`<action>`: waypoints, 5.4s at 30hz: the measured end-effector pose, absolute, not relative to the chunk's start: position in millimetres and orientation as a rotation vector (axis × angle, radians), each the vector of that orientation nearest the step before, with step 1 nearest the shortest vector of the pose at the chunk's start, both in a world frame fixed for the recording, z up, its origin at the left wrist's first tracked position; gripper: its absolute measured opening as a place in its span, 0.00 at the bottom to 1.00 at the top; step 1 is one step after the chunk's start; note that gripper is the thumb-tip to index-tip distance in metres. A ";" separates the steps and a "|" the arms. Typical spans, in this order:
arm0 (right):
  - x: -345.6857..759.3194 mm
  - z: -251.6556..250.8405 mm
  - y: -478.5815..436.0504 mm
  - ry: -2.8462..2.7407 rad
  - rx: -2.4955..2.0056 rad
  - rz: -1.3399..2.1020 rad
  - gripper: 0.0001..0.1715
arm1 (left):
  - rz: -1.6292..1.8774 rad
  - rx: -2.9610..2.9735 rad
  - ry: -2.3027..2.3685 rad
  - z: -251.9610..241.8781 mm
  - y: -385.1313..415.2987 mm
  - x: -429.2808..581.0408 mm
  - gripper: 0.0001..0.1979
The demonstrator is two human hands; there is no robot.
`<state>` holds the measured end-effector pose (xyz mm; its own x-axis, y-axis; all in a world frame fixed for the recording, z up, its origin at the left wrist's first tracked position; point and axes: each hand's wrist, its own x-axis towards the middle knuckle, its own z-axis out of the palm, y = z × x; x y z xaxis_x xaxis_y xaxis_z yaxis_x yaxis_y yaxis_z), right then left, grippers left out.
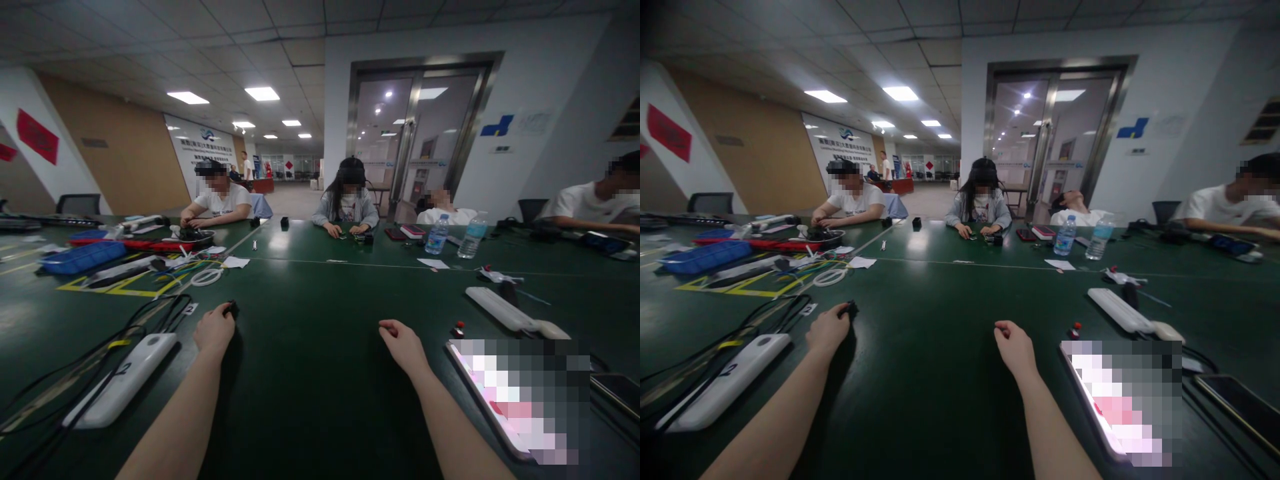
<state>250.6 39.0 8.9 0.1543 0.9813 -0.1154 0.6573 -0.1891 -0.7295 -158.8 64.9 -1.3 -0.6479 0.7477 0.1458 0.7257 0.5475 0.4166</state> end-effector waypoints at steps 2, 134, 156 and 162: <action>250.7 8.8 39.4 -1.565 -1.906 0.810 0.22 | 0.704 1.285 2.722 -2.1 65.3 -159.1 0.21; 250.1 -6.8 49.3 -0.862 -1.481 1.087 0.27 | 0.591 1.998 1.208 13.5 25.6 -1.4 0.21; 251.0 -15.8 56.7 -0.599 -1.319 1.163 0.22 | 0.560 2.027 1.213 13.2 26.4 -0.5 0.21; 253.9 -17.4 58.0 -0.613 -1.310 1.193 0.24 | 0.562 2.030 1.202 11.9 26.7 -1.8 0.21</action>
